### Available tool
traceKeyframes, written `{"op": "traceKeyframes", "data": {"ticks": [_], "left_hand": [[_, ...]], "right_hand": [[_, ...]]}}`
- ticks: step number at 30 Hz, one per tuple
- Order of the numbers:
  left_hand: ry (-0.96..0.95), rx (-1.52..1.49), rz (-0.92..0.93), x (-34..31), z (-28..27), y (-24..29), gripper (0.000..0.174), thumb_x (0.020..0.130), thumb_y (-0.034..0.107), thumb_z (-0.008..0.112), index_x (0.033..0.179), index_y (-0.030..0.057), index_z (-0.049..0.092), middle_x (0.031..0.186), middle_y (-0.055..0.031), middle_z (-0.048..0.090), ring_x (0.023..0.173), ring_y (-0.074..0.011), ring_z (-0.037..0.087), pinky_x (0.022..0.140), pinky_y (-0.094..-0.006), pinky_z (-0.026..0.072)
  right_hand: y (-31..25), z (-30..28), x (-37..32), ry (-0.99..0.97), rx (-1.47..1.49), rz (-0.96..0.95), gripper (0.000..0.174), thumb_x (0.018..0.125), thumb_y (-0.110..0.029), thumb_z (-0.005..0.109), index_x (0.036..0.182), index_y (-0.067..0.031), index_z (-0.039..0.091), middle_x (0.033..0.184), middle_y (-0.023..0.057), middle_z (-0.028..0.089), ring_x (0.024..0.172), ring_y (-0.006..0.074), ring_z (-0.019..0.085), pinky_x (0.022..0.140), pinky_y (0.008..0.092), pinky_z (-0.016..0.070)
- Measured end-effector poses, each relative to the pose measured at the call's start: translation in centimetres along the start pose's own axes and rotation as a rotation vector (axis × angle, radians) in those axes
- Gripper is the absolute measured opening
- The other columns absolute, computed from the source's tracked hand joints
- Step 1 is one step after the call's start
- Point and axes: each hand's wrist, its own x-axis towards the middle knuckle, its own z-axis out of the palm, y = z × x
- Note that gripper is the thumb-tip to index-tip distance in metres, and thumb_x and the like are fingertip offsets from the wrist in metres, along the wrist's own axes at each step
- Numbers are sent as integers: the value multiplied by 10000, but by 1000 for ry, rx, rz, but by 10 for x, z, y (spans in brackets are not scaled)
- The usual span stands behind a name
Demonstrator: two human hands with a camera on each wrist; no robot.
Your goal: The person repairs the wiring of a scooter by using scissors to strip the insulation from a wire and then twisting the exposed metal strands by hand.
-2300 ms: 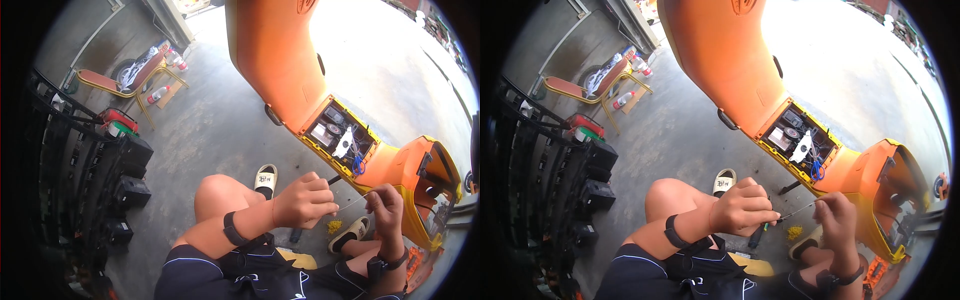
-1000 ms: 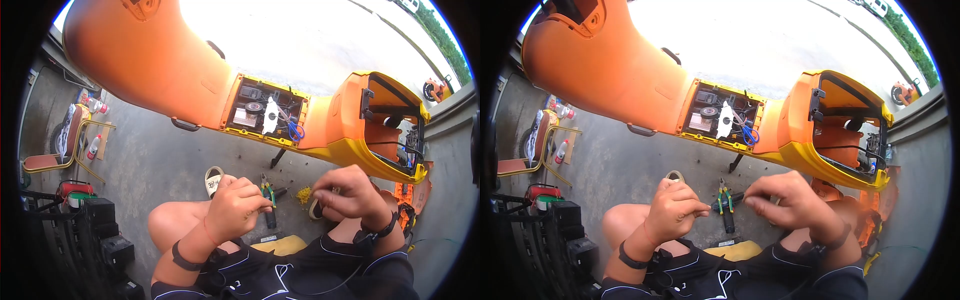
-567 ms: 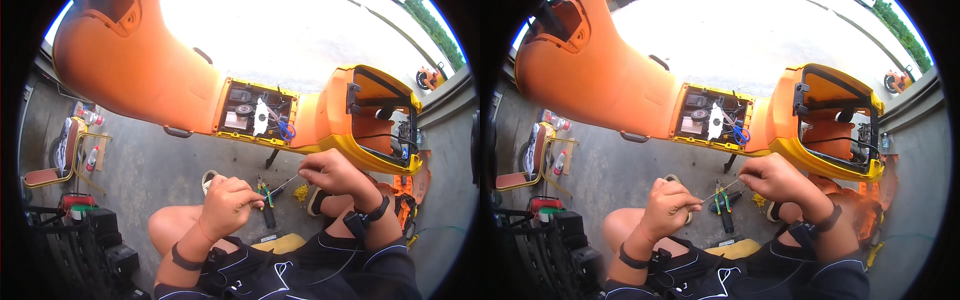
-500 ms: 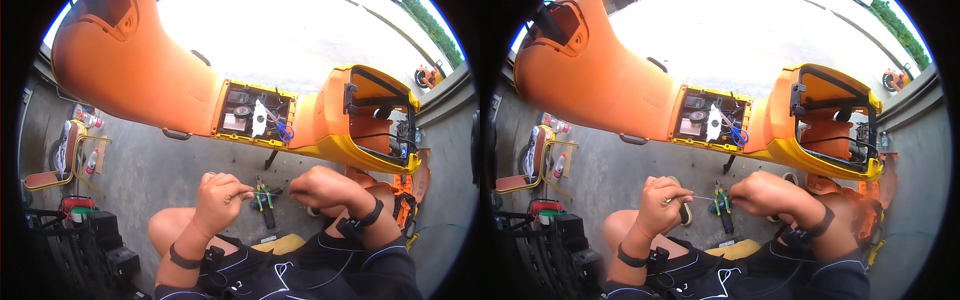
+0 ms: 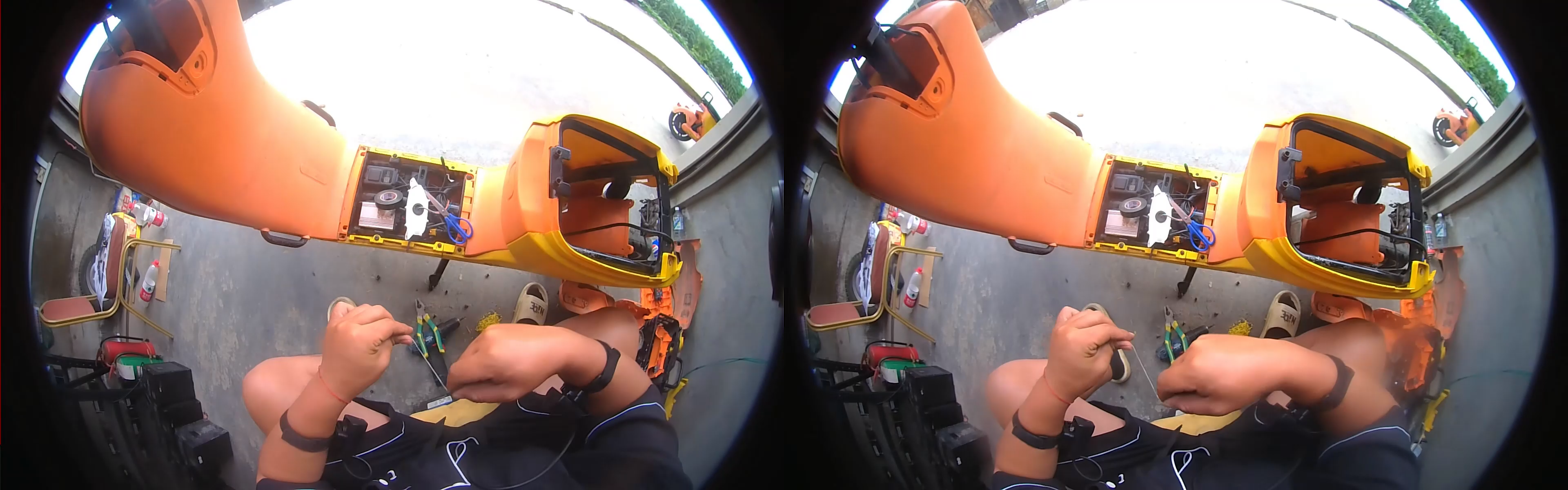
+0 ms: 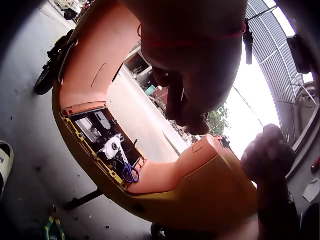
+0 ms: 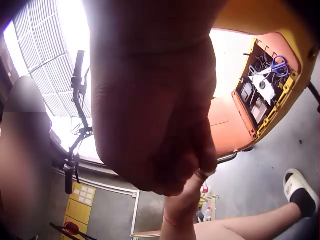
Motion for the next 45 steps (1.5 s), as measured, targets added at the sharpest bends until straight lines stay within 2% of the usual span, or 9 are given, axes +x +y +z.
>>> {"op": "traceKeyframes", "data": {"ticks": [3, 9, 14, 19, 25, 29, 35, 41, 45], "left_hand": [[-20, -16, 46, -7, 4, 11, 210, 719, -33, 726, 800, 148, 795, 761, 37, 722, 733, -136, 655, 767, -319, 378], [101, 53, 67, -4, 1, 7, 170, 710, 7, 770, 775, 164, 780, 753, 49, 702, 720, -140, 644, 753, -320, 368], [32, -54, 234, 1, 0, 21, 182, 683, 22, 820, 785, 167, 783, 735, 68, 674, 703, -143, 632, 740, -319, 355], [227, -11, 166, 2, -5, 5, 224, 642, 19, 811, 802, 174, 788, 737, 73, 675, 694, -139, 621, 743, -323, 359], [88, -73, 305, -1, 0, 18, 209, 664, 18, 796, 801, 174, 781, 733, 75, 676, 701, -132, 617, 745, -322, 373], [261, -9, 86, -4, -10, -2, 186, 684, 5, 785, 802, 148, 794, 744, 44, 705, 727, -146, 633, 747, -318, 389], [-32, 14, 226, -5, -8, 1, 159, 700, 40, 805, 803, 159, 788, 746, 45, 683, 764, -156, 627, 721, -330, 378], [201, 14, 10, -4, -14, -12, 165, 725, 28, 779, 828, 156, 800, 751, 52, 702, 765, -153, 627, 725, -334, 390], [47, 61, 161, -1, -13, -3, 174, 701, 22, 818, 813, 153, 801, 777, 45, 713, 767, -162, 638, 702, -338, 392]], "right_hand": [[4, -25, -9, 598, 11, 262, 80, 938, -97, 719, 950, -22, 741, 775, 139, 708, 651, 337, 685, 625, 362, 556], [5, 11, 4, -215, -226, 73, 106, 919, -131, 696, 936, -31, 666, 717, 195, 644, 690, 399, 665, 604, 451, 523], [2, -34, -2, 657, -216, 298, 105, 916, -128, 742, 951, -29, 741, 749, 156, 701, 690, 320, 726, 647, 369, 572], [22, 19, 10, -182, -375, 97, 170, 909, -161, 690, 848, -33, 596, 669, 169, 598, 662, 402, 646, 592, 484, 511], [3, -25, 8, 723, -234, 263, 114, 911, -148, 721, 876, -44, 690, 691, 153, 645, 658, 368, 672, 618, 444, 550], [30, 10, 12, -43, -445, 197, 226, 910, -207, 667, 780, -33, 606, 731, 191, 663, 681, 408, 665, 618, 494, 537], [1, -21, 8, 646, -103, 184, 109, 920, -118, 728, 994, -39, 738, 765, 142, 704, 700, 297, 719, 635, 373, 565], [19, 20, 19, -114, -282, 137, 130, 927, -144, 681, 872, -35, 639, 728, 179, 647, 683, 422, 644, 641, 497, 529], [-20, -16, 9, 396, -5, 41, 50, 922, -74, 719, 940, -31, 700, 732, 146, 666, 635, 333, 677, 621, 403, 556]]}}
